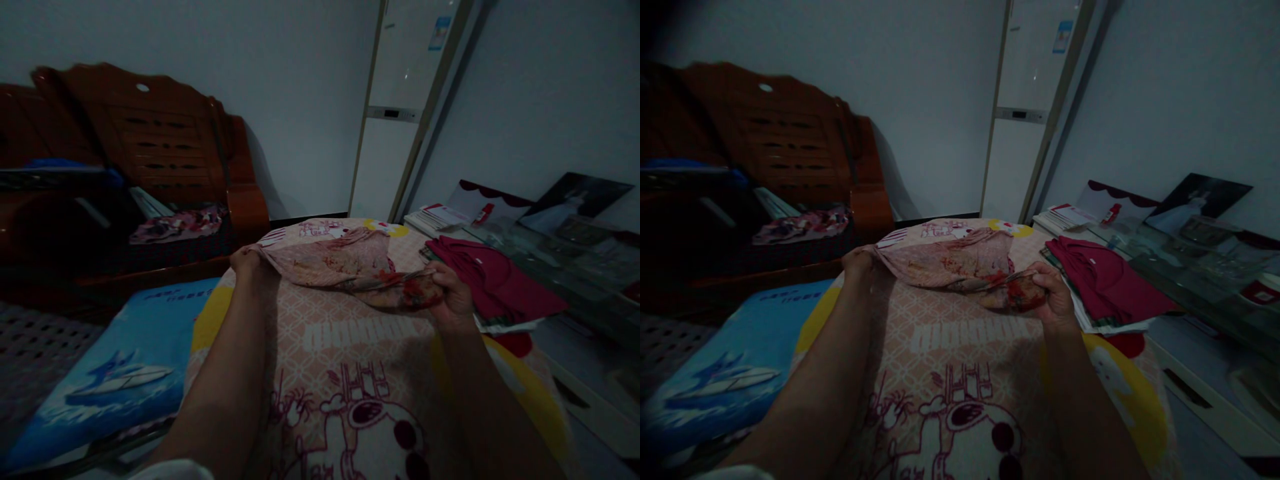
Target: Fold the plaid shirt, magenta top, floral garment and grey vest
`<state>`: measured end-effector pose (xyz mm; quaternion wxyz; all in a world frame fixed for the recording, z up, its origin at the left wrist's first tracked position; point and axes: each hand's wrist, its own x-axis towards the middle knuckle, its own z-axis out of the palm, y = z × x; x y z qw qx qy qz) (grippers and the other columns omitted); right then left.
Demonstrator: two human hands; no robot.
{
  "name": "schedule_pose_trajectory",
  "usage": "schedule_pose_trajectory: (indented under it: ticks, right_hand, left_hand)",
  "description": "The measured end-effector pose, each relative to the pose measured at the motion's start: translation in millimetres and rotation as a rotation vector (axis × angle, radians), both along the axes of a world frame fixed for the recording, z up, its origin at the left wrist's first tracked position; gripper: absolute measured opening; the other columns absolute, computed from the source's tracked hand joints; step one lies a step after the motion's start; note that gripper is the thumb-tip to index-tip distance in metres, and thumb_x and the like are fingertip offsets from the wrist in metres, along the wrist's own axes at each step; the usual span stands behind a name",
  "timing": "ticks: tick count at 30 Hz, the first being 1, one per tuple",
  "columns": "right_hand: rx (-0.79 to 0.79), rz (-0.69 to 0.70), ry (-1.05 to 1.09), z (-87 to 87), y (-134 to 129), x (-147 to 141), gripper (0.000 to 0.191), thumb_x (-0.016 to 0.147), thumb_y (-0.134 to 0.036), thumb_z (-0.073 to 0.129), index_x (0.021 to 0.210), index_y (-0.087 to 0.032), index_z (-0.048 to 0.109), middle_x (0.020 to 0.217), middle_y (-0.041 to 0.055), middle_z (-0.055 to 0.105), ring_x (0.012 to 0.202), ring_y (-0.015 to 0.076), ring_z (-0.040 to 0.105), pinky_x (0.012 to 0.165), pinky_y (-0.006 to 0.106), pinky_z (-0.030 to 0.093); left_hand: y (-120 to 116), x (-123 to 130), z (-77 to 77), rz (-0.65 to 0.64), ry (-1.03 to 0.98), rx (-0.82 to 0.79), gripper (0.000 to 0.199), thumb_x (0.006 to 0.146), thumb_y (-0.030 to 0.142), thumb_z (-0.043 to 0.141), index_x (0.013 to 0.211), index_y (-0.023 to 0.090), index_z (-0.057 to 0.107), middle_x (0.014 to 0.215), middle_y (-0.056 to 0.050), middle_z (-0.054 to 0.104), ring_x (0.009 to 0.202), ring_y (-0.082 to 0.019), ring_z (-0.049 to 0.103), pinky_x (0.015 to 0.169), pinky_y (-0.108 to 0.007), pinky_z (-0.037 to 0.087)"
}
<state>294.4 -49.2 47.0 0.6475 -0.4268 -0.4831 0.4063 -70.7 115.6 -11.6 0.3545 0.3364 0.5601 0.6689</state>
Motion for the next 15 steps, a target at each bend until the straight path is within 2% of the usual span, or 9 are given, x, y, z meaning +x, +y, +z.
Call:
schedule_pose_trajectory:
  ticks: [3,5,6,7,8,11,12,13,15]
  right_hand:
    - [-0.009,-0.107,0.109,-19.2,17.4,4.3,0.012,0.064,-0.026,0.071,0.071,-0.02,0.063,0.067,0.0003,0.067,0.059,0.0147,0.063,0.059,0.028,0.054]
    - [-0.055,-0.171,0.276,-35.6,28.7,6.9,0.013,0.062,-0.02,0.073,0.072,-0.018,0.065,0.067,-0.0014,0.068,0.058,0.0125,0.063,0.061,0.025,0.054]
    - [-0.075,-0.202,0.37,-43.8,33.5,8.8,0.013,0.062,-0.018,0.073,0.071,-0.018,0.065,0.066,-0.0024,0.068,0.058,0.0113,0.063,0.06,0.023,0.054]
    - [-0.092,-0.232,0.449,-51.2,37.6,11.3,0.013,0.061,-0.015,0.073,0.071,-0.017,0.064,0.065,-0.0029,0.068,0.058,0.0104,0.063,0.061,0.021,0.055]
    - [-0.102,-0.262,0.51,-57.7,40.7,14.3,0.012,0.061,-0.012,0.072,0.07,-0.017,0.064,0.066,-0.0031,0.068,0.058,0.0097,0.064,0.061,0.02,0.055]
    - [-0.1,-0.324,0.601,-69.4,45.2,24.5,0.012,0.065,-0.009,0.07,0.072,-0.017,0.066,0.069,-0.0024,0.071,0.063,0.0093,0.066,0.064,0.018,0.056]
    - [-0.091,-0.33,0.614,-71.1,45.5,27.5,0.011,0.066,-0.009,0.069,0.074,-0.017,0.066,0.07,-0.0025,0.071,0.064,0.0094,0.067,0.065,0.018,0.057]
    - [-0.081,-0.329,0.619,-72.0,45.4,29.9,0.011,0.067,-0.01,0.069,0.075,-0.017,0.067,0.071,-0.0026,0.072,0.065,0.0096,0.067,0.066,0.019,0.057]
    - [-0.064,-0.328,0.62,-72.8,45.1,32.8,0.011,0.069,-0.011,0.07,0.077,-0.017,0.068,0.071,-0.0029,0.072,0.065,0.0098,0.068,0.066,0.019,0.058]
  left_hand:
    - [-1.1,4.8,6.1,0.108,0.205,-0.043,0.033,0.057,0.009,0.051,0.088,0.017,0.06,0.089,-0.006,0.067,0.089,-0.022,0.064,0.083,-0.034,0.052]
    - [-2.5,14.6,16.8,0.078,0.434,0.039,0.038,0.056,0.009,0.053,0.091,0.016,0.064,0.099,-0.008,0.067,0.099,-0.024,0.063,0.09,-0.035,0.05]
    - [-4.3,21.8,23.6,0.02,0.521,0.087,0.036,0.057,0.011,0.053,0.091,0.015,0.065,0.099,-0.008,0.068,0.099,-0.024,0.063,0.09,-0.034,0.05]
    - [-6.9,30.1,30.7,-0.068,0.581,0.129,0.033,0.059,0.013,0.055,0.09,0.015,0.067,0.097,-0.008,0.068,0.096,-0.023,0.064,0.088,-0.033,0.051]
    - [-10.5,39.2,37.6,-0.222,0.589,0.139,0.028,0.063,0.018,0.056,0.088,0.014,0.067,0.09,-0.008,0.069,0.086,-0.021,0.065,0.08,-0.032,0.053]
    - [-23.5,63.9,51.8,-0.899,0.583,0.044,0.026,0.073,0.033,0.059,0.085,0.013,0.069,0.071,-0.005,0.068,0.062,-0.015,0.062,0.061,-0.026,0.051]
    - [-27.0,68.9,52.9,-1.068,0.609,-0.024,0.026,0.073,0.036,0.061,0.083,0.014,0.069,0.067,-0.005,0.068,0.058,-0.015,0.062,0.057,-0.024,0.05]
    - [-29.3,71.6,52.1,-1.171,0.658,-0.1,0.025,0.072,0.037,0.064,0.079,0.014,0.069,0.064,-0.004,0.067,0.056,-0.015,0.062,0.055,-0.024,0.049]
    - [-29.5,69.9,45.6,-1.224,0.787,-0.248,0.02,0.067,0.035,0.07,0.071,0.016,0.068,0.056,-0.003,0.065,0.052,-0.016,0.061,0.052,-0.024,0.047]
